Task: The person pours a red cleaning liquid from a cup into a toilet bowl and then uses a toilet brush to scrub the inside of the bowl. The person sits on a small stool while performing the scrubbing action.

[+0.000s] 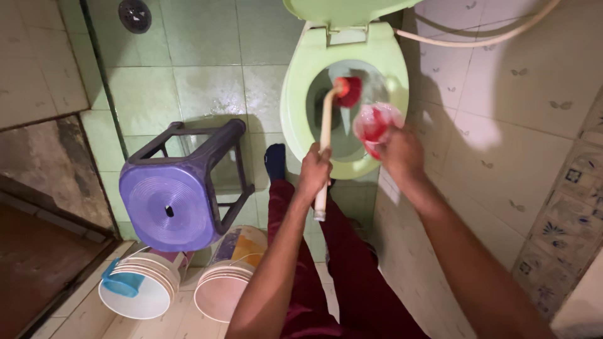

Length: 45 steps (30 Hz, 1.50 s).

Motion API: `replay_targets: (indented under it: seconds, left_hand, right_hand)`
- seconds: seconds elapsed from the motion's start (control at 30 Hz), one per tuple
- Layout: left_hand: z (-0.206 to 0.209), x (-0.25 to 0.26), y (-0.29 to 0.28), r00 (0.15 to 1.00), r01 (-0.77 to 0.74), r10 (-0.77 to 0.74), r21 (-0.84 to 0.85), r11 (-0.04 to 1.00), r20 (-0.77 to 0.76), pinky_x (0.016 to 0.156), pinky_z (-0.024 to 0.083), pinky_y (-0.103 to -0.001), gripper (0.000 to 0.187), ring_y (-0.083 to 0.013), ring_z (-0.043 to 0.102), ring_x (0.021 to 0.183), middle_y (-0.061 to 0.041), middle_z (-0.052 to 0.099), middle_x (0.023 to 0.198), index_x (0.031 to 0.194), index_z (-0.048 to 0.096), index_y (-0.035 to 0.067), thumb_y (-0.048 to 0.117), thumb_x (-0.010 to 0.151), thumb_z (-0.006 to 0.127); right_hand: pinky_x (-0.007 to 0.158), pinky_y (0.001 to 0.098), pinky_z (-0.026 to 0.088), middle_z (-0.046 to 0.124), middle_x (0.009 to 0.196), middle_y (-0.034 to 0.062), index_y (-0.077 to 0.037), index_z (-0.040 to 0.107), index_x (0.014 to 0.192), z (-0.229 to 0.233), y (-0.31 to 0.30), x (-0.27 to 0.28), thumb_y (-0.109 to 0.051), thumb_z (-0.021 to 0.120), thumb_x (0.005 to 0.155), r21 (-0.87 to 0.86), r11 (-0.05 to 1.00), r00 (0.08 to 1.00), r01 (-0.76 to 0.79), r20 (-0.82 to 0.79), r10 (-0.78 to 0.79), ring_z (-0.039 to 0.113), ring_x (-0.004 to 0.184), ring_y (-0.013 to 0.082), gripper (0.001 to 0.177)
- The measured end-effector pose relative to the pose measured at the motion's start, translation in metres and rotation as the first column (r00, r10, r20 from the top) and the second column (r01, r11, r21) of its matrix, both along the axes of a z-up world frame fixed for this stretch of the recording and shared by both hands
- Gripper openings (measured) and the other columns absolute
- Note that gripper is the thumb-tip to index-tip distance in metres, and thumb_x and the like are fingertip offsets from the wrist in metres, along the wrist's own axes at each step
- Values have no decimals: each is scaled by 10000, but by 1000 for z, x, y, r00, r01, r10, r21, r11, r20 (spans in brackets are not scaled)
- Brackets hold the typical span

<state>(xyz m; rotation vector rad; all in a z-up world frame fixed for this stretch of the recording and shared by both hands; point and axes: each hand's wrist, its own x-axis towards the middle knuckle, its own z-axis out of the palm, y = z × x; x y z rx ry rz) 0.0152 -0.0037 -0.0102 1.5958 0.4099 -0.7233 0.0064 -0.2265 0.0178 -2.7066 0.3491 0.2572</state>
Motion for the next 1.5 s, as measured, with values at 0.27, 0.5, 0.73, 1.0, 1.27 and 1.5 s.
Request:
replay_targets:
  seconds: [0.27, 0.5, 0.73, 1.0, 1.27, 1.5]
  left_hand:
    - [-26, -79, 24, 981, -136, 129, -38, 990, -142, 369, 446, -307, 454, -140, 507, 401, -36, 494, 567, 990, 544, -114, 310, 1139, 486]
    - [-23, -108, 10, 974, -155, 143, -54, 986, -177, 342, 413, -324, 307, -136, 459, 390, -59, 493, 577, 1076, 570, -40, 265, 1072, 541]
    - [-4, -65, -14, 996, 83, -88, 110, 990, 36, 438, 526, -359, 316, -209, 654, 502, -111, 644, 676, 1144, 597, -27, 273, 1050, 572]
    - [22, 7, -20, 992, 115, -119, 86, 990, 49, 413, 539, -381, 287, -213, 624, 450, -110, 627, 624, 1172, 580, -2, 231, 1008, 544]
    - [23, -17, 20, 996, -90, 93, -113, 989, 18, 354, 409, -315, 299, -141, 486, 386, -50, 522, 588, 1094, 576, -35, 254, 1065, 506]
    - [12, -40, 38, 996, -73, 67, -121, 990, -51, 358, 412, -297, 292, -112, 464, 391, -20, 499, 587, 1127, 576, 3, 271, 1065, 479]
  right_hand:
    - [592, 400, 572, 508, 1515, 290, 70, 617, 1026, -8, 8, -21, 7, 556, 939, 81, 974, 973, -210, -79, 216, 717, 767, 332, 123]
    - [831, 477, 584, 702, 1128, 203, -113, 780, 901, -7, -20, -72, -275, 749, 834, -108, 986, 936, -129, -341, 86, 714, 976, 355, 178]
    - [776, 498, 571, 644, 1089, 241, -68, 747, 969, 7, -49, -42, -478, 858, 807, -218, 975, 930, 42, -347, -117, 691, 929, 392, 454]
    - [791, 507, 571, 653, 1117, 208, -118, 760, 993, 11, -25, 25, -198, 789, 840, -173, 979, 991, -108, -102, 91, 700, 952, 394, 175]
    - [771, 437, 607, 611, 1179, 230, -64, 755, 1058, 16, -5, 1, -122, 807, 817, -95, 984, 988, -149, 31, 153, 709, 907, 352, 254]
    - [817, 470, 579, 610, 1217, 223, -92, 776, 1022, 15, -26, -28, -179, 841, 825, -99, 994, 999, -54, -1, 54, 694, 951, 377, 225]
